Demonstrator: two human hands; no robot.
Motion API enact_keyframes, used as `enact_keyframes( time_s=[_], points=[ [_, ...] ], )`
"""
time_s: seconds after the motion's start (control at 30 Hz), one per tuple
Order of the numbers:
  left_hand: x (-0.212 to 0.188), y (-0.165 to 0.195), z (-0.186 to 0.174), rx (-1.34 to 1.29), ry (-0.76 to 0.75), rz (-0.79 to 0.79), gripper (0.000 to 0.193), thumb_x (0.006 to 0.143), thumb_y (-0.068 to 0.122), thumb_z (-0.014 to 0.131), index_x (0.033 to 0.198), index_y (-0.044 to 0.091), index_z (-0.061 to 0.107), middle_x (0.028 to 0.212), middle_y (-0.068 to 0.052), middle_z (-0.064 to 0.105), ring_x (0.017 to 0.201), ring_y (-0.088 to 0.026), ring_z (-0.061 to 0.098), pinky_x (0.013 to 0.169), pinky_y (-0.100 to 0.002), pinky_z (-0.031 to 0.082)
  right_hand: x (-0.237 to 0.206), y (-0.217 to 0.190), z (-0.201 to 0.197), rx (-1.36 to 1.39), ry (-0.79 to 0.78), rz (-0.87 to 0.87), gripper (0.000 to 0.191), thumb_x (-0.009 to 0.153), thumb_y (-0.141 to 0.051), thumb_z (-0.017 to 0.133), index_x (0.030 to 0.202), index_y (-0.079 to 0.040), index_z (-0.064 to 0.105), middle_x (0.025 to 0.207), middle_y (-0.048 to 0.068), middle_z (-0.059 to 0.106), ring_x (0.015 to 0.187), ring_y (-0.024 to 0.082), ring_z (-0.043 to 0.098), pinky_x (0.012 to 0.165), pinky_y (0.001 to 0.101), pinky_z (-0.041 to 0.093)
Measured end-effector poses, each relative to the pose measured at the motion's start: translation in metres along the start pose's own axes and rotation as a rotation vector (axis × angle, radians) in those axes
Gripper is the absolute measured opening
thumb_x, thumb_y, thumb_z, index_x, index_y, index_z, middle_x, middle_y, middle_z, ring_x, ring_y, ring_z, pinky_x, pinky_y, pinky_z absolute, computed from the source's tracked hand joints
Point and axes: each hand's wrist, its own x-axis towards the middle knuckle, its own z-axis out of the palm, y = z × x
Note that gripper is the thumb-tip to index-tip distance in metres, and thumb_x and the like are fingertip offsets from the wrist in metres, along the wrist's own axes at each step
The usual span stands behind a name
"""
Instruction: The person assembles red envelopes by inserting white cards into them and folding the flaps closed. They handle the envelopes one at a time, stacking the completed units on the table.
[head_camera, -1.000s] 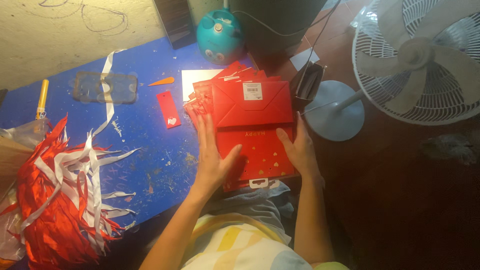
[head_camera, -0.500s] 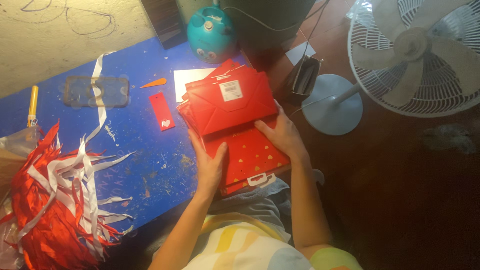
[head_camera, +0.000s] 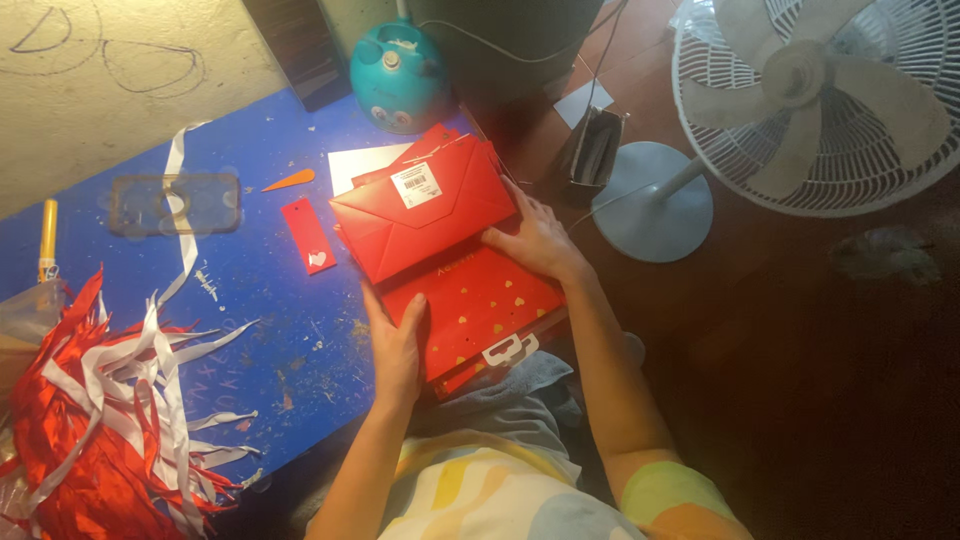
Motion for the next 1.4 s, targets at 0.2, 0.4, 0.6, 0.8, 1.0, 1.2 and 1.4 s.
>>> enact_keyframes(
  time_s=[0.2, 0.4, 0.6, 0.8, 1.0, 1.2, 1.4],
  points=[
    [0.004, 0.0, 0.006, -0.164, 0.048, -0.099, 0.097, 0.088, 0.013, 0.071, 0.163, 0.002, 0.011, 0.169, -0.016, 0.016, 0.154, -0.026, 0.019, 0.123, -0.039, 0.023, 0.031, 0.026, 0.0, 0.108, 0.007, -0.046, 0.09, 0.087, -0.054, 0.062, 0.164, -0.026, 0.025, 0.165, 0.018, 0.034, 0.154, 0.041, 0.025, 0.123, 0.054, 0.025],
    [0.024, -0.008, 0.025, -0.074, 0.017, -0.026, 0.088, 0.091, 0.015, 0.073, 0.161, -0.002, 0.022, 0.159, -0.017, 0.039, 0.144, -0.027, 0.04, 0.119, -0.039, 0.033, 0.029, 0.022, -0.014, 0.165, -0.047, 0.068, 0.09, 0.087, -0.059, 0.064, 0.163, -0.027, 0.027, 0.16, 0.02, 0.037, 0.149, 0.037, 0.034, 0.117, 0.0502, 0.033],
    [0.035, -0.022, 0.025, 0.001, -0.034, -0.09, 0.101, 0.085, 0.023, 0.072, 0.162, 0.004, 0.008, 0.162, -0.024, 0.027, 0.145, -0.037, 0.029, 0.117, -0.045, 0.028, 0.024, 0.025, -0.024, 0.248, 0.015, -0.006, 0.088, 0.087, -0.05, 0.067, 0.162, -0.022, 0.029, 0.156, 0.015, 0.048, 0.144, 0.03, 0.047, 0.115, 0.0407, 0.038],
    [0.02, -0.026, 0.024, 0.612, -0.001, 0.254, 0.1, 0.094, 0.03, 0.072, 0.164, 0.0, 0.007, 0.173, -0.028, 0.002, 0.162, -0.038, -0.001, 0.13, -0.045, 0.005, 0.002, 0.008, -0.038, -0.017, 0.198, -0.299, 0.077, 0.095, -0.032, 0.071, 0.156, -0.009, 0.032, 0.159, 0.018, 0.04, 0.145, 0.036, 0.039, 0.114, 0.0483, 0.032],
    [-0.008, 0.012, 0.028, 0.579, 0.002, 0.398, 0.101, 0.096, 0.027, 0.071, 0.164, -0.002, 0.001, 0.171, -0.029, -0.009, 0.161, -0.041, -0.008, 0.129, -0.05, -0.001, -0.059, -0.049, -0.069, -0.062, 0.354, -0.321, 0.07, 0.091, -0.01, 0.067, 0.155, -0.007, 0.038, 0.142, 0.022, 0.056, 0.127, 0.037, 0.054, 0.102, 0.0479, 0.045],
    [-0.057, -0.018, 0.001, -0.265, -0.091, 0.248, 0.054, 0.108, 0.024, 0.062, 0.154, 0.005, 0.04, 0.123, -0.007, 0.054, 0.112, -0.016, 0.048, 0.098, -0.033, 0.039, -0.09, -0.105, -0.063, 0.185, 0.341, -0.683, 0.056, 0.096, 0.011, 0.048, 0.15, -0.002, 0.053, 0.133, 0.017, 0.07, 0.123, 0.025, 0.071, 0.105, 0.0358, 0.058],
    [-0.078, -0.025, -0.109, -0.51, 0.312, 0.281, 0.011, 0.104, 0.004, 0.072, 0.103, 0.011, 0.064, 0.091, 0.003, 0.066, 0.076, -0.006, 0.054, 0.066, -0.024, 0.044, -0.046, -0.179, 0.004, 0.072, -0.225, -0.805, 0.074, 0.074, 0.011, 0.047, 0.145, -0.006, 0.06, 0.076, 0.01, 0.056, 0.067, 0.026, 0.057, 0.066, 0.0392, 0.049]
  ],
)
